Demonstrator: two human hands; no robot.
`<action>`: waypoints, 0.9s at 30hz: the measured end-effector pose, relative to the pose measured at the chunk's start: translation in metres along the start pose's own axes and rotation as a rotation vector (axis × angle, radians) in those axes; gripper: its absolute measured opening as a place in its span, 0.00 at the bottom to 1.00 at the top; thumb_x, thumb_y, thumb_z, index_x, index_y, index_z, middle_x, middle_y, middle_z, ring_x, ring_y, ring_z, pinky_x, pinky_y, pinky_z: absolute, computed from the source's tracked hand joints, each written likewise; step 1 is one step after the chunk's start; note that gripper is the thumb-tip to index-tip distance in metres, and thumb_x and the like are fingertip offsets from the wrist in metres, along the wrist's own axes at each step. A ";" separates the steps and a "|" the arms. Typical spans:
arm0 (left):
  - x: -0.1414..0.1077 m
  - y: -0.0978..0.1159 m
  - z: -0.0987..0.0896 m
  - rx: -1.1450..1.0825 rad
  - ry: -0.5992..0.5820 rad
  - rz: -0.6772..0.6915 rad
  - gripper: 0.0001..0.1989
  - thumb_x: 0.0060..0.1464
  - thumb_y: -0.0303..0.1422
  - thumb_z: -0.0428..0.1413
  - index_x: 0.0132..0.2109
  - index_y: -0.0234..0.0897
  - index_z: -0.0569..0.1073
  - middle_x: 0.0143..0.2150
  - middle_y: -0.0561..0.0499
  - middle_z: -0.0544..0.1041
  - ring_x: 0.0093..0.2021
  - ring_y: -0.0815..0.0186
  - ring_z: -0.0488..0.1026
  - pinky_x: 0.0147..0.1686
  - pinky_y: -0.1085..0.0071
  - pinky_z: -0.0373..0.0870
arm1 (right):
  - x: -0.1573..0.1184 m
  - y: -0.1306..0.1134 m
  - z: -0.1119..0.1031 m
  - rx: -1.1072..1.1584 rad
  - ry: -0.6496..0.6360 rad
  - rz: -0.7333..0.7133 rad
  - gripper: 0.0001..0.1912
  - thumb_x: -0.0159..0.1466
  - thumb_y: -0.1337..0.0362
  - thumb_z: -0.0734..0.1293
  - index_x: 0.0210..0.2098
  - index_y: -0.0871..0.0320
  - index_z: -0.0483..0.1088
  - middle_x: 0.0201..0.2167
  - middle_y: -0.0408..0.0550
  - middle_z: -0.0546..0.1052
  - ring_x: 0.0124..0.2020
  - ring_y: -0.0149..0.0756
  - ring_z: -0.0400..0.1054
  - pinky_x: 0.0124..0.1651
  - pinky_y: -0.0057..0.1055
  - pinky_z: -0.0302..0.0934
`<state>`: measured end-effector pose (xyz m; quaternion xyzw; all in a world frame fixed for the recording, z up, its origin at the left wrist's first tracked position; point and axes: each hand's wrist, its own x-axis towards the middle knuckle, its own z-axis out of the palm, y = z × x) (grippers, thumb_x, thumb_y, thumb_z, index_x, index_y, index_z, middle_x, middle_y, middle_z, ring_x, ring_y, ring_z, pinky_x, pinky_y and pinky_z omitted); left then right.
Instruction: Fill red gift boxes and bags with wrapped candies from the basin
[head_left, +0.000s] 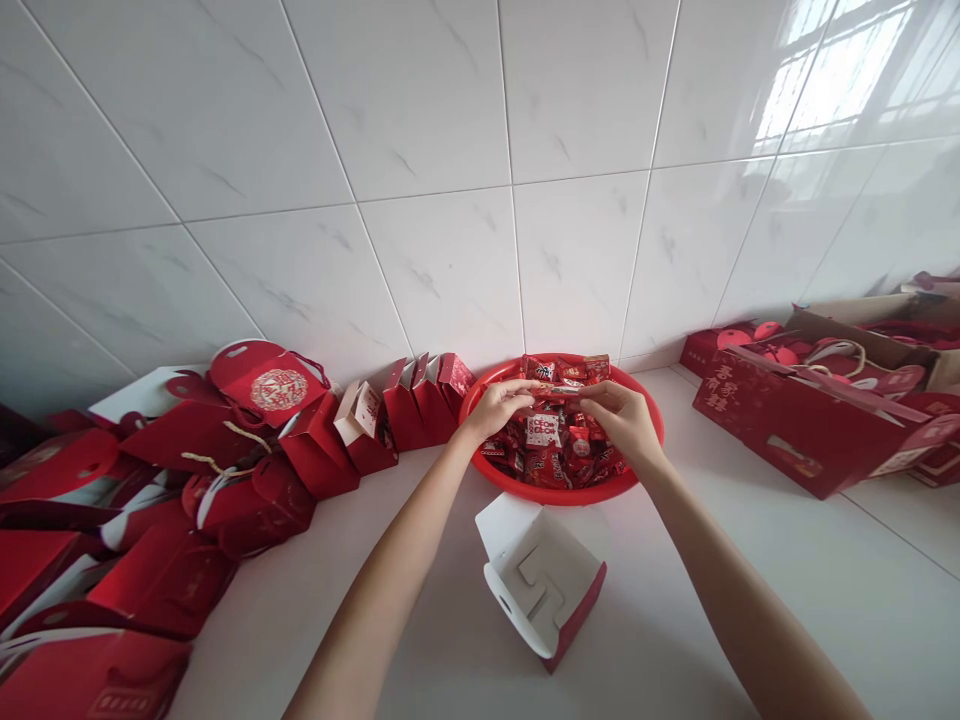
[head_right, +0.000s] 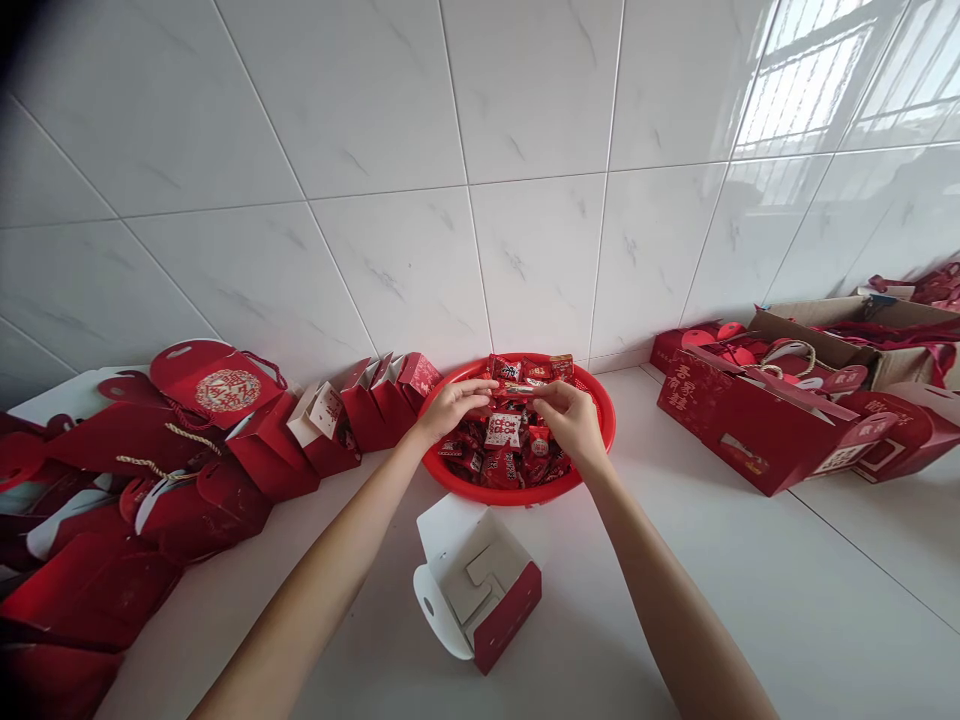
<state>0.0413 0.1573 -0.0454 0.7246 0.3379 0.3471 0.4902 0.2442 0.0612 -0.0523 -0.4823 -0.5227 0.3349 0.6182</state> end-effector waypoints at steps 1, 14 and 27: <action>0.000 0.000 0.000 -0.046 -0.016 -0.034 0.15 0.56 0.32 0.58 0.50 0.41 0.80 0.44 0.51 0.82 0.40 0.62 0.80 0.46 0.61 0.78 | 0.000 0.000 0.000 0.003 -0.004 -0.013 0.07 0.57 0.59 0.71 0.33 0.54 0.75 0.34 0.49 0.83 0.41 0.48 0.79 0.44 0.41 0.71; -0.001 0.002 -0.007 -0.304 0.000 -0.142 0.17 0.58 0.36 0.60 0.53 0.37 0.78 0.49 0.47 0.82 0.41 0.62 0.80 0.51 0.57 0.77 | -0.003 -0.007 0.001 -0.160 -0.022 -0.080 0.08 0.58 0.61 0.67 0.32 0.55 0.78 0.31 0.48 0.82 0.36 0.44 0.77 0.39 0.36 0.68; 0.000 -0.006 -0.006 -0.185 -0.127 -0.010 0.24 0.41 0.32 0.71 0.49 0.39 0.79 0.51 0.47 0.81 0.53 0.55 0.77 0.57 0.54 0.72 | -0.003 -0.010 0.002 0.066 -0.074 0.022 0.19 0.53 0.55 0.76 0.42 0.53 0.73 0.38 0.49 0.82 0.42 0.45 0.77 0.43 0.40 0.72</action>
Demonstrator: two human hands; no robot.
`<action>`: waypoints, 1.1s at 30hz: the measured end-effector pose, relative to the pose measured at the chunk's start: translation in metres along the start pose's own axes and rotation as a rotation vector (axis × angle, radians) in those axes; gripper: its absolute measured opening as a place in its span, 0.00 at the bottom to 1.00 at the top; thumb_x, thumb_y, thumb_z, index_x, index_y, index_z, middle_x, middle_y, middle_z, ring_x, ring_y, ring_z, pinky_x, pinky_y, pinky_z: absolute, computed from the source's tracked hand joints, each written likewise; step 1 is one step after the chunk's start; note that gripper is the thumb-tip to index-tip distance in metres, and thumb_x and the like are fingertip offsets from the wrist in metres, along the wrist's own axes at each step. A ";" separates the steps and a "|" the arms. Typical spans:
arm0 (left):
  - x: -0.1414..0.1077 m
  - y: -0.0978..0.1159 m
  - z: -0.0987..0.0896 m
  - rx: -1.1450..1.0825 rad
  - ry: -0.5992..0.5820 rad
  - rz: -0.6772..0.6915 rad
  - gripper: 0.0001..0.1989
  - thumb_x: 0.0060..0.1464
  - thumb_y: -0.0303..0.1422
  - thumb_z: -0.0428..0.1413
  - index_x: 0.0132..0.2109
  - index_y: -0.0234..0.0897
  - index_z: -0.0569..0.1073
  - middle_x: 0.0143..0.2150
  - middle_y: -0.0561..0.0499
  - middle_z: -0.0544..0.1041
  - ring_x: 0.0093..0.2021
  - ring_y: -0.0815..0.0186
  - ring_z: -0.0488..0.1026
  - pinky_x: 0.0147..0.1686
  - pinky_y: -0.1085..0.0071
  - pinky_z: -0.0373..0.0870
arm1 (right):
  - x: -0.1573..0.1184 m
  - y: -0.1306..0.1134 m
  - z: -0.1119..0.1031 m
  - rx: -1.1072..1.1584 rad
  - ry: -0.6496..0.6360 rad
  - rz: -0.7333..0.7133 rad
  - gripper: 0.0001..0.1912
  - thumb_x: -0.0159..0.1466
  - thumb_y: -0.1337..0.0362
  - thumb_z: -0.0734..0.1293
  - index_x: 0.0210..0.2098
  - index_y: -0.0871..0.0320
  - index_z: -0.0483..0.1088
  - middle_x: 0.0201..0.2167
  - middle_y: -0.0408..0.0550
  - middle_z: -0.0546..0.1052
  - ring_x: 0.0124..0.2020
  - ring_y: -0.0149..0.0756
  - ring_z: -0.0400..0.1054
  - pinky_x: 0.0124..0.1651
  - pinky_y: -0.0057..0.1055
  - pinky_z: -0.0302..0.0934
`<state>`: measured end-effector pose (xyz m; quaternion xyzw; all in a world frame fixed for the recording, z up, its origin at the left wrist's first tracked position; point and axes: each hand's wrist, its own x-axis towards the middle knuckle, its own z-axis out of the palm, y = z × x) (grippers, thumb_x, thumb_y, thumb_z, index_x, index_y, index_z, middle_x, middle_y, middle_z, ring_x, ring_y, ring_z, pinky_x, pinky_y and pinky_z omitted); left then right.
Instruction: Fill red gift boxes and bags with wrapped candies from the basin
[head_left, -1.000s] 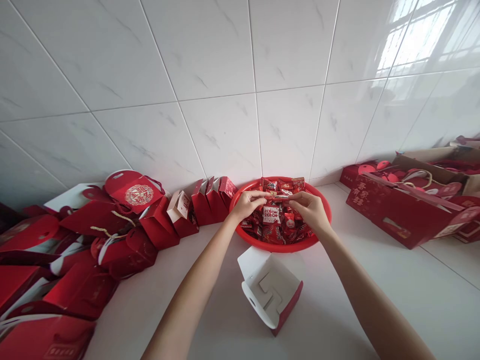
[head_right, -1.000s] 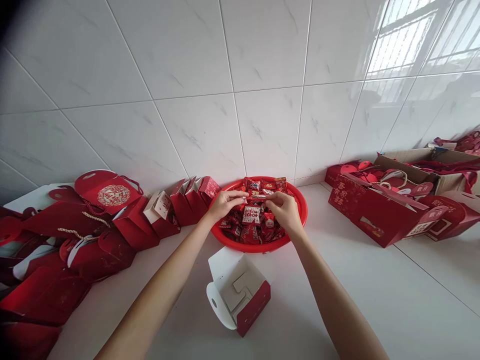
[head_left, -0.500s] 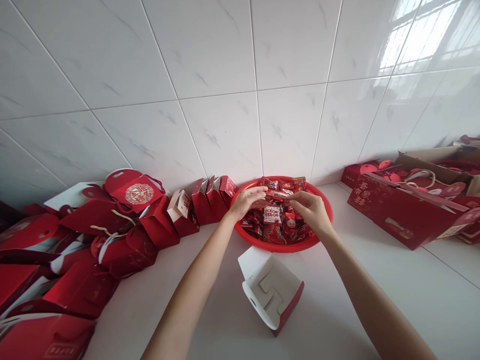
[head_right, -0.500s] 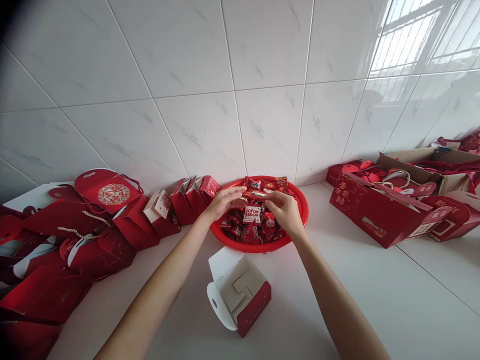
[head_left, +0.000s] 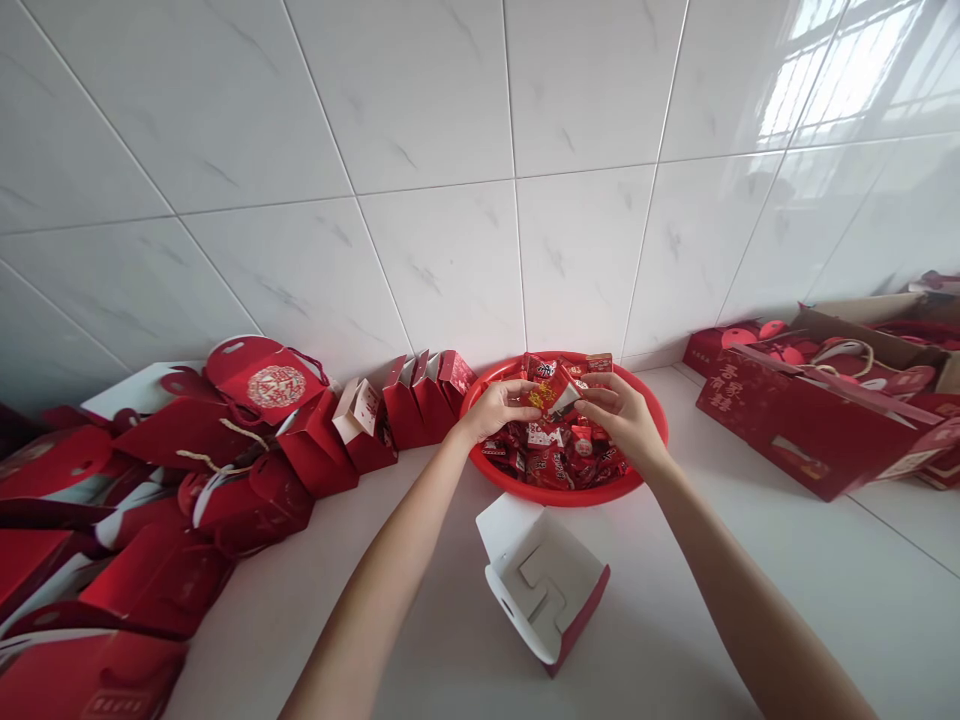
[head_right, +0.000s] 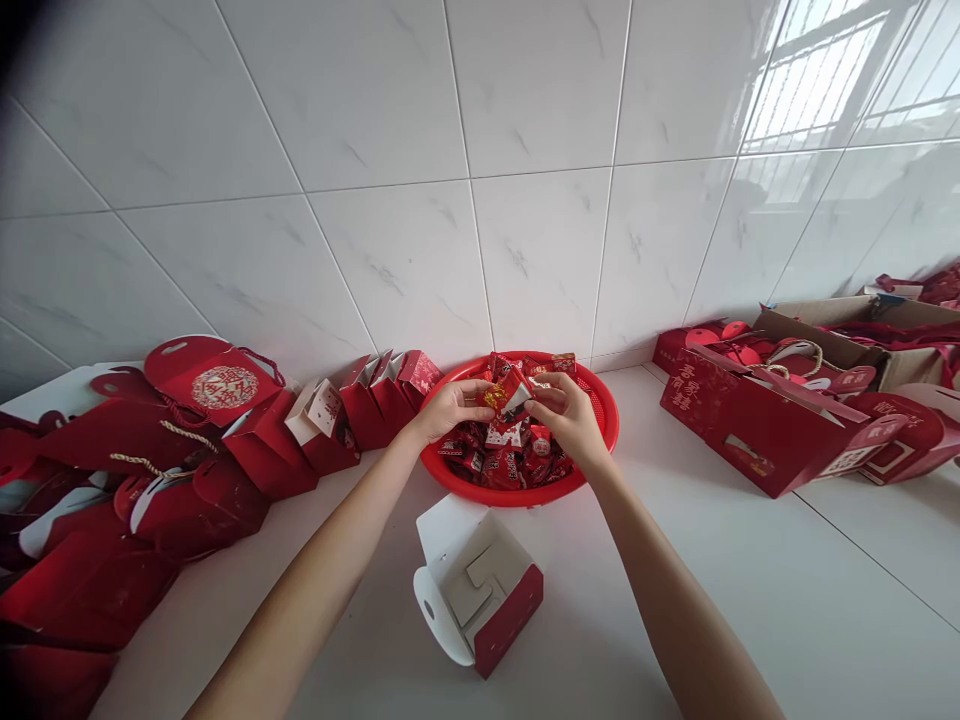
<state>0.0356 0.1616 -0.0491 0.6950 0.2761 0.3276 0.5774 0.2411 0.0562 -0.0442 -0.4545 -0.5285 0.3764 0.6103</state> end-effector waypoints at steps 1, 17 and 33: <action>0.000 0.000 0.000 0.007 -0.006 0.010 0.23 0.41 0.32 0.70 0.48 0.39 0.79 0.50 0.47 0.81 0.52 0.56 0.78 0.56 0.55 0.73 | 0.000 0.000 0.000 -0.002 -0.043 0.027 0.20 0.53 0.53 0.76 0.42 0.54 0.74 0.37 0.49 0.82 0.41 0.45 0.77 0.44 0.40 0.72; -0.001 0.008 0.015 1.038 0.116 -0.081 0.08 0.53 0.31 0.58 0.29 0.38 0.80 0.30 0.46 0.81 0.36 0.57 0.78 0.38 0.66 0.70 | 0.007 0.003 -0.004 0.281 0.411 0.165 0.21 0.44 0.54 0.77 0.27 0.53 0.64 0.22 0.39 0.75 0.23 0.34 0.70 0.26 0.31 0.67; 0.001 0.001 0.012 0.869 -0.077 -0.202 0.18 0.45 0.36 0.69 0.44 0.35 0.80 0.29 0.51 0.80 0.34 0.59 0.77 0.34 0.69 0.67 | 0.007 0.002 -0.004 0.303 0.407 0.197 0.16 0.44 0.58 0.76 0.27 0.54 0.68 0.22 0.39 0.75 0.23 0.33 0.69 0.26 0.29 0.65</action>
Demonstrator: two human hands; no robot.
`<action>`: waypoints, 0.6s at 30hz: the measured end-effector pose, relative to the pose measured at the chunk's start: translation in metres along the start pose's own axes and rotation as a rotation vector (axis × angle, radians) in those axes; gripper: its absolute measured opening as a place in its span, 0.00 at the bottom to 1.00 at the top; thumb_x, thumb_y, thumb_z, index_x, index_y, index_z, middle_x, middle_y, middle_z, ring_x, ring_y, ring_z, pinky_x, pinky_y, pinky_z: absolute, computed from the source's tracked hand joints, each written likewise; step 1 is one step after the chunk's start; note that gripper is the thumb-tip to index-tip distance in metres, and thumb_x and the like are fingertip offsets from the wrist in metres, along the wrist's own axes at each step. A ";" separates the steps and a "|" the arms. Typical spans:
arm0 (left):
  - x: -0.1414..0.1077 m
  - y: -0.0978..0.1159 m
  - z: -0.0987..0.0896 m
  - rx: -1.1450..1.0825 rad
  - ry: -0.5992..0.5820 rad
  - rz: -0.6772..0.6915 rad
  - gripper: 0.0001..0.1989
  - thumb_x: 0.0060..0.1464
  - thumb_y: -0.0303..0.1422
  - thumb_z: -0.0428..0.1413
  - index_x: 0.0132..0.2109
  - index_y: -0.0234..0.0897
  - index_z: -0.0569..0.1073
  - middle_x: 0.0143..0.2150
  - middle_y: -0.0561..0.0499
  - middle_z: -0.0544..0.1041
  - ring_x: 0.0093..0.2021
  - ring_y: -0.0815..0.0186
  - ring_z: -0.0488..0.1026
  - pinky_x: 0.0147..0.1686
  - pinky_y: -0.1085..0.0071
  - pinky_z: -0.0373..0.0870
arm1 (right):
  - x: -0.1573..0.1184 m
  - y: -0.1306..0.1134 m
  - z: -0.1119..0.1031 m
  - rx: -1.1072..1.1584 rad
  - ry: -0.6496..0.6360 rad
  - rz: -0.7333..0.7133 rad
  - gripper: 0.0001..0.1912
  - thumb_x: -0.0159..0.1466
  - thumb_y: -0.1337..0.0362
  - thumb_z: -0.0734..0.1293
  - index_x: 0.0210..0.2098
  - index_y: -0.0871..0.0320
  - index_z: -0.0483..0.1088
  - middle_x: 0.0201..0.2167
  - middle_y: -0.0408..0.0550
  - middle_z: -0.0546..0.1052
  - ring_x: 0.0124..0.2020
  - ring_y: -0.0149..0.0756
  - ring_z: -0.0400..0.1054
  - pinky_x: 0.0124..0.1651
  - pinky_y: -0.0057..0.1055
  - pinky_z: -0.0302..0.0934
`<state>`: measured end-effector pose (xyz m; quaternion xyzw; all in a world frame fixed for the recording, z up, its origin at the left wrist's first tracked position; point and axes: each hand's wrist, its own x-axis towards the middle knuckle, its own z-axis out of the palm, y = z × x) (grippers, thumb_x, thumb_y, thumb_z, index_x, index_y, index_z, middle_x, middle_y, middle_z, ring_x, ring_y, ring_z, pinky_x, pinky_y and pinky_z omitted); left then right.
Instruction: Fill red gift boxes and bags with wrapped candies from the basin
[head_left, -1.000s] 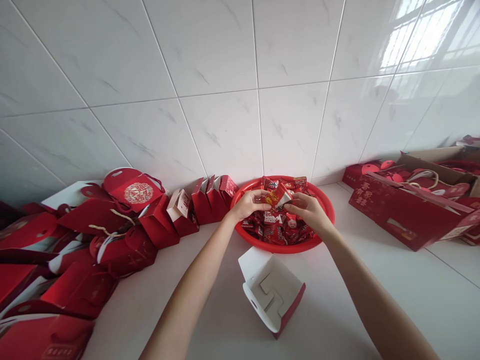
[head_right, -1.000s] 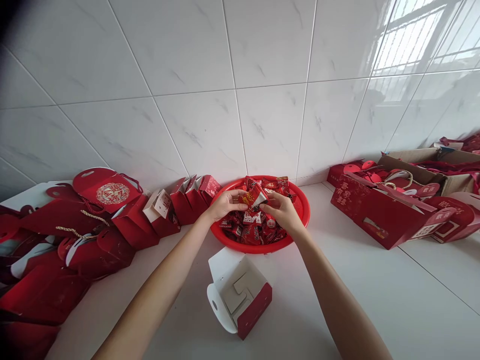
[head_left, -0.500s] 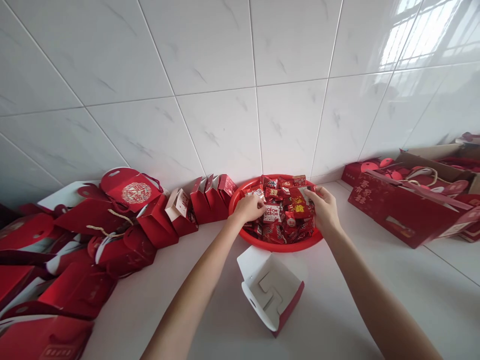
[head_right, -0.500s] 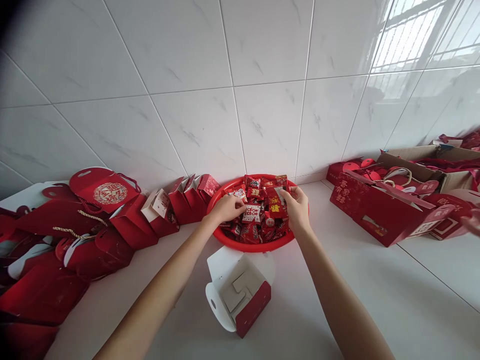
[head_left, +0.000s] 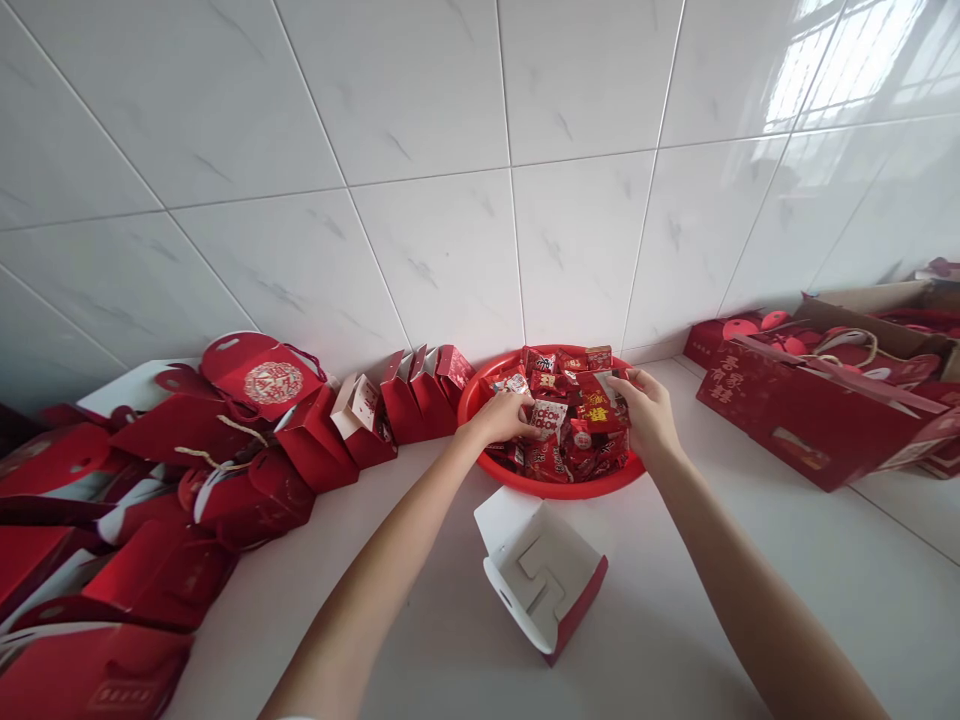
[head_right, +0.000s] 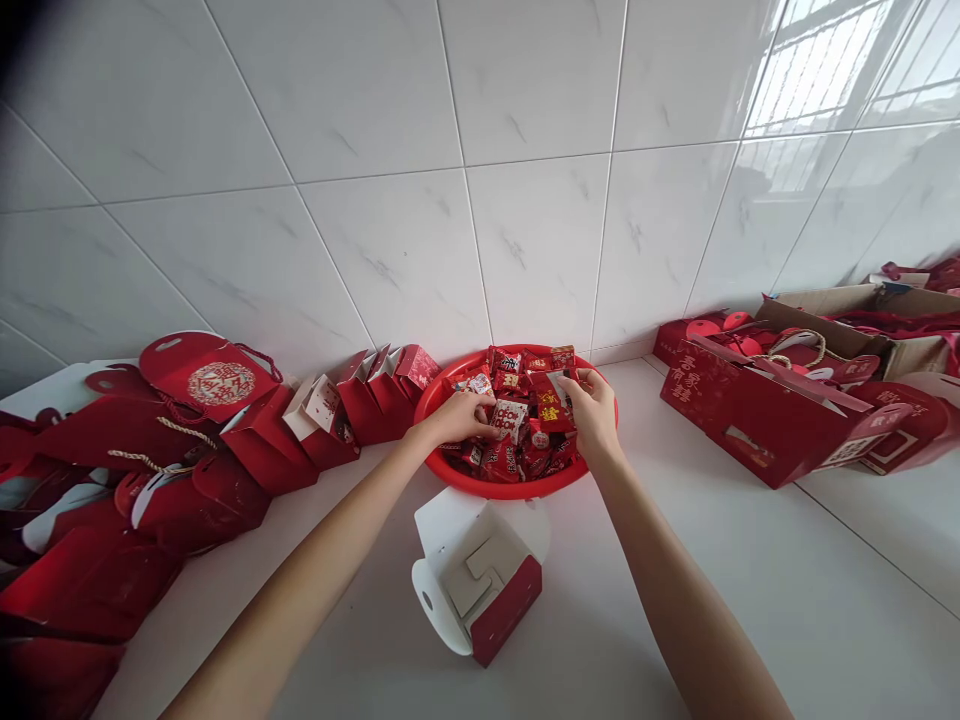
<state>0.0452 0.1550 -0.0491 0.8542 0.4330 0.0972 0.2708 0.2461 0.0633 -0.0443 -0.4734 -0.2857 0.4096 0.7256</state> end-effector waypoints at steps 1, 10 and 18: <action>0.000 -0.001 0.001 -0.027 -0.009 0.017 0.14 0.45 0.35 0.68 0.40 0.35 0.80 0.29 0.51 0.79 0.33 0.60 0.77 0.33 0.69 0.67 | 0.000 0.000 0.000 -0.013 -0.010 -0.005 0.15 0.44 0.58 0.76 0.27 0.55 0.69 0.23 0.40 0.76 0.24 0.33 0.69 0.26 0.29 0.65; 0.002 -0.004 0.000 -0.155 -0.012 0.175 0.10 0.50 0.36 0.64 0.38 0.35 0.79 0.33 0.50 0.81 0.35 0.62 0.76 0.35 0.70 0.70 | 0.000 0.002 -0.003 -0.085 -0.107 -0.037 0.11 0.47 0.57 0.75 0.28 0.55 0.75 0.26 0.44 0.79 0.26 0.37 0.71 0.28 0.33 0.68; 0.006 -0.008 0.003 -0.408 0.067 0.185 0.13 0.56 0.33 0.61 0.48 0.35 0.80 0.42 0.44 0.83 0.39 0.61 0.79 0.42 0.65 0.76 | 0.002 0.004 -0.003 -0.065 -0.080 -0.029 0.14 0.45 0.54 0.76 0.23 0.55 0.71 0.22 0.43 0.76 0.22 0.35 0.68 0.25 0.31 0.66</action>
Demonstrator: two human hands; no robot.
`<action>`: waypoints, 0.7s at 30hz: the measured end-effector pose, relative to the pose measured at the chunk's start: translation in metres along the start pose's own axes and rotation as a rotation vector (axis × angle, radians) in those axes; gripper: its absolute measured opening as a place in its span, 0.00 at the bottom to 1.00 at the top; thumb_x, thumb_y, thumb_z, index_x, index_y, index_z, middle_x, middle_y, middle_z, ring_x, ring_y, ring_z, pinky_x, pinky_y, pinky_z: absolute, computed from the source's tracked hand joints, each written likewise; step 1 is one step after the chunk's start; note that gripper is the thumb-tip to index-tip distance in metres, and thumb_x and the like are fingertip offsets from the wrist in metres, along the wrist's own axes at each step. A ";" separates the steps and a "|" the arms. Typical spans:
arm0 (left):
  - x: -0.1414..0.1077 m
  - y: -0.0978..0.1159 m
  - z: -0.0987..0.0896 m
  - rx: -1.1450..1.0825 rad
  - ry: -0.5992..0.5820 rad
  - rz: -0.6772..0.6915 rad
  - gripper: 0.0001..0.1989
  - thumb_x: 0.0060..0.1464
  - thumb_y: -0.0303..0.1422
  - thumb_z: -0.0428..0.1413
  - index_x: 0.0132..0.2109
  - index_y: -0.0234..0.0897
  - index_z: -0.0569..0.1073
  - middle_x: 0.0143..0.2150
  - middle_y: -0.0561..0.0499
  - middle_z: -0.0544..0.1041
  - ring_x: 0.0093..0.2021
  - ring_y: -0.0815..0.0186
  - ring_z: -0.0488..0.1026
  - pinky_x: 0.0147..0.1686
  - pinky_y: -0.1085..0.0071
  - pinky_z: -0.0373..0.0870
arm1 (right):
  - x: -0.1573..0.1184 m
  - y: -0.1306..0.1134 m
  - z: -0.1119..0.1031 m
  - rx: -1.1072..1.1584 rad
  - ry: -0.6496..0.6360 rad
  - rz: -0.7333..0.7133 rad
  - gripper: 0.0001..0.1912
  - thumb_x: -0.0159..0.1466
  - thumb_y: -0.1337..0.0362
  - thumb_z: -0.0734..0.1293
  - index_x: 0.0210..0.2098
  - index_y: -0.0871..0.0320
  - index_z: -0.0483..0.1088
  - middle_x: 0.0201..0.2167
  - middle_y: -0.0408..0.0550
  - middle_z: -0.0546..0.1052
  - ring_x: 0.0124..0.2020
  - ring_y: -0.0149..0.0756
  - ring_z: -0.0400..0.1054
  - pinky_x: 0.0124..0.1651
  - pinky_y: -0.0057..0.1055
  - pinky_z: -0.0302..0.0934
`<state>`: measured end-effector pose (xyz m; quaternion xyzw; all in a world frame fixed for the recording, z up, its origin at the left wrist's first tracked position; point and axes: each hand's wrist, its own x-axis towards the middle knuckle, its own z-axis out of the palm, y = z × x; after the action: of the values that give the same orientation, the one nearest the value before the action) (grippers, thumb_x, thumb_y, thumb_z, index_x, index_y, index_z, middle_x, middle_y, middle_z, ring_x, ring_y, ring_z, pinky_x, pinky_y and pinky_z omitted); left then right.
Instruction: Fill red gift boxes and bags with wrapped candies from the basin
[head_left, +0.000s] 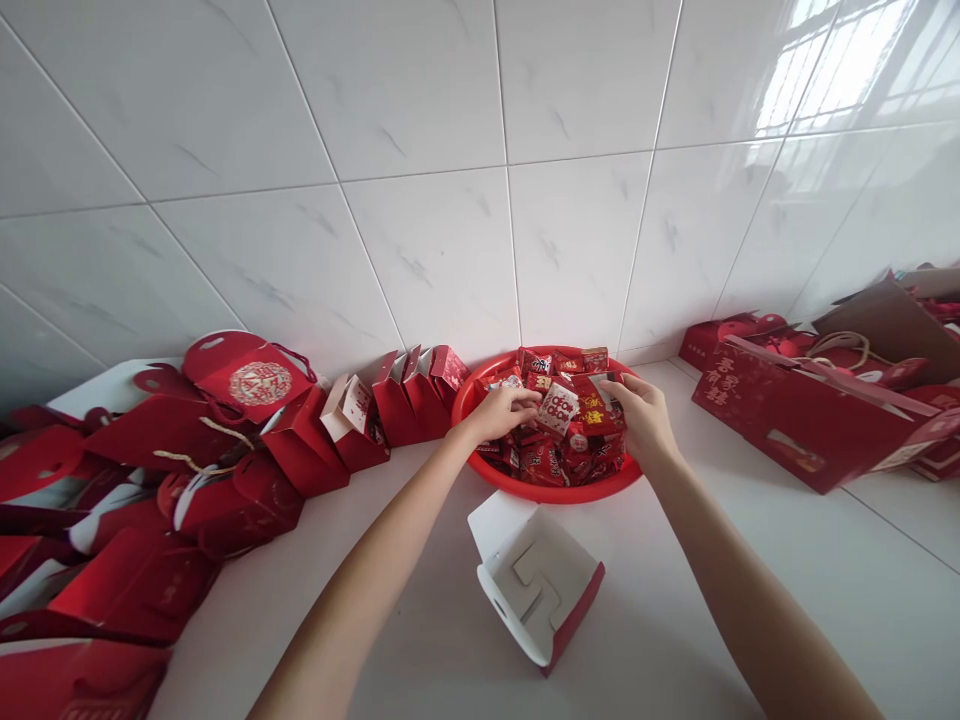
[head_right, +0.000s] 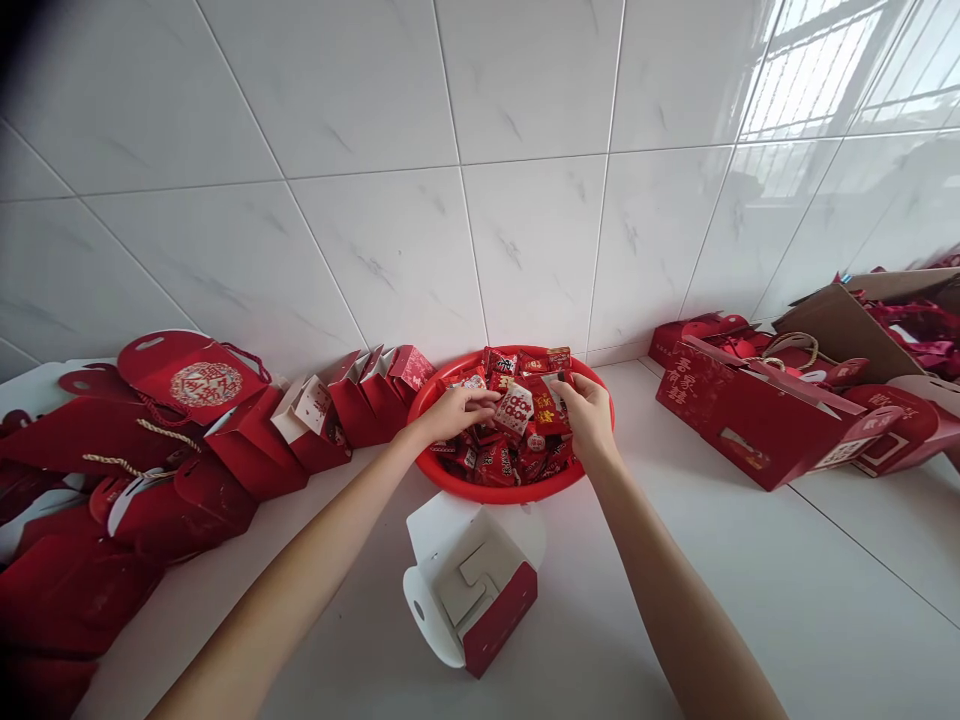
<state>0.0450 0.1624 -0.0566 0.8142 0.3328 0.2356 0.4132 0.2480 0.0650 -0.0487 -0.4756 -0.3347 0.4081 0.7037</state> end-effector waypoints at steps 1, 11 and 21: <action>0.000 0.000 0.000 -0.013 0.051 -0.006 0.14 0.56 0.31 0.61 0.49 0.35 0.80 0.45 0.44 0.83 0.40 0.61 0.79 0.44 0.65 0.76 | 0.000 0.000 0.000 0.009 -0.001 0.008 0.14 0.44 0.55 0.76 0.24 0.55 0.72 0.22 0.43 0.77 0.23 0.36 0.69 0.26 0.32 0.66; -0.005 0.012 0.000 0.560 0.135 -0.112 0.13 0.49 0.23 0.57 0.36 0.42 0.84 0.38 0.51 0.84 0.45 0.56 0.80 0.48 0.64 0.75 | -0.003 -0.002 0.000 -0.010 -0.020 0.004 0.14 0.45 0.56 0.76 0.23 0.55 0.70 0.22 0.43 0.76 0.23 0.36 0.69 0.25 0.31 0.65; -0.008 0.011 0.001 0.540 -0.034 -0.124 0.15 0.46 0.25 0.61 0.42 0.43 0.84 0.40 0.50 0.85 0.42 0.56 0.80 0.44 0.66 0.74 | -0.006 -0.007 0.003 0.037 -0.024 0.050 0.12 0.44 0.59 0.76 0.22 0.55 0.70 0.22 0.43 0.77 0.24 0.37 0.70 0.26 0.31 0.66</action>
<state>0.0437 0.1511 -0.0491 0.8768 0.4258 0.0990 0.2002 0.2449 0.0594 -0.0420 -0.4659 -0.3237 0.4374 0.6978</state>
